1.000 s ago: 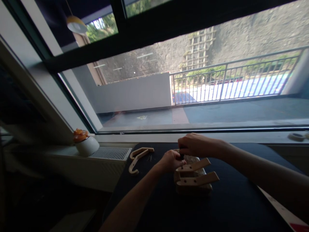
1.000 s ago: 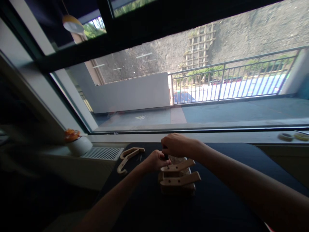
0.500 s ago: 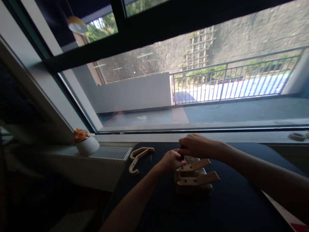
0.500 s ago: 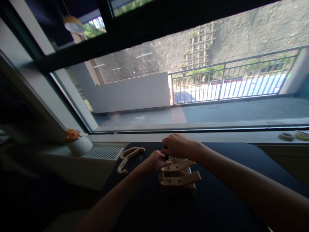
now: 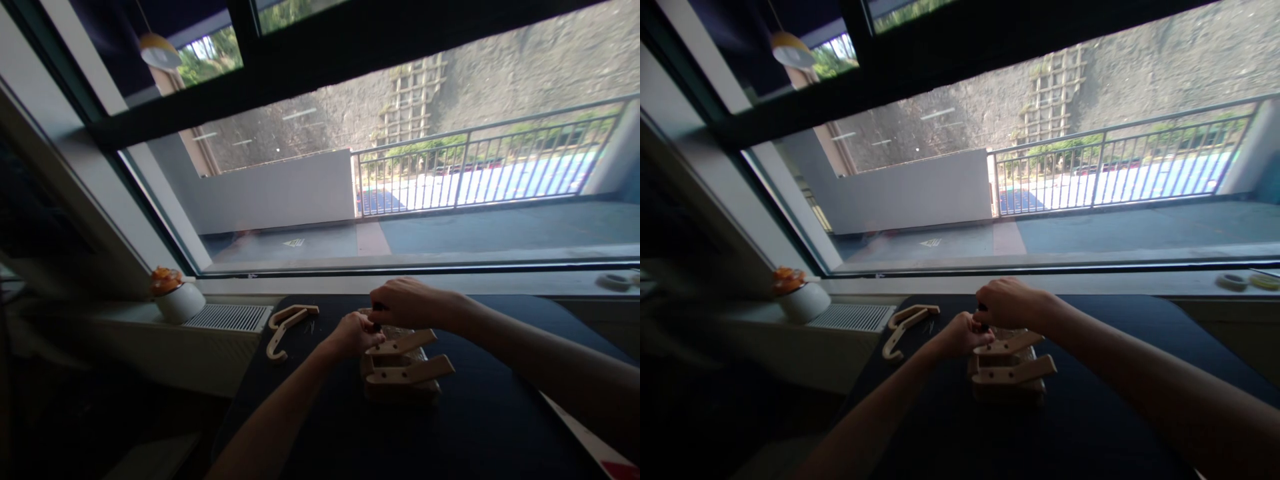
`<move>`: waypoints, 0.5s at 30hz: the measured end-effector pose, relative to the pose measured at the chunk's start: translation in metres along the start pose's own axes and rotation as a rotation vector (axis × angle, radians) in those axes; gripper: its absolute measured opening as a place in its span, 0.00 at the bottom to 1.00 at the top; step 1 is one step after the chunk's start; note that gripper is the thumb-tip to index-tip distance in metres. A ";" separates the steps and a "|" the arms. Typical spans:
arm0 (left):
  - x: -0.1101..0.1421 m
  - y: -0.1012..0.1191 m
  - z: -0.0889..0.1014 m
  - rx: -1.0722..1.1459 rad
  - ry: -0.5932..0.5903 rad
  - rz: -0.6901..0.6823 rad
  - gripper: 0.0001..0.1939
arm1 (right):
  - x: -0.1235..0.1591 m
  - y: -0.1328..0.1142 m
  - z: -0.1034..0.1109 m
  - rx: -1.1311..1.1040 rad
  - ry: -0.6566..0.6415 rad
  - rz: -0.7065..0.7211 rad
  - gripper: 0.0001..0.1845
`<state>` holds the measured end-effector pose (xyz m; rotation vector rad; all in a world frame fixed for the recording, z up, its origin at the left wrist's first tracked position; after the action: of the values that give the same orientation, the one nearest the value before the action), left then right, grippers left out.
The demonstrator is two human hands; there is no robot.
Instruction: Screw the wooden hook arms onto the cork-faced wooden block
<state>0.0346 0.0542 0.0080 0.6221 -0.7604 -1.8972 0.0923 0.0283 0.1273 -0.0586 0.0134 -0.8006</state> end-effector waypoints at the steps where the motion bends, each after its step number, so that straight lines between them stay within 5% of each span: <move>1: 0.000 0.001 0.000 0.009 -0.002 -0.003 0.14 | 0.001 -0.002 0.000 -0.021 -0.018 0.019 0.16; 15: 0.001 -0.002 -0.004 0.039 -0.025 0.006 0.14 | -0.001 -0.005 0.000 -0.086 -0.021 0.087 0.11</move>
<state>0.0359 0.0526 0.0041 0.6211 -0.8162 -1.8919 0.0887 0.0256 0.1278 -0.1465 0.0298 -0.7120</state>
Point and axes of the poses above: each hand's wrist, its own x-axis away from the middle knuckle, its own z-axis out of the back of the hand, y = z × x, the point moved 9 cm from there along -x, towards the middle knuckle, and after that the axes turned 3 degrees about y, right-handed, at the moved point
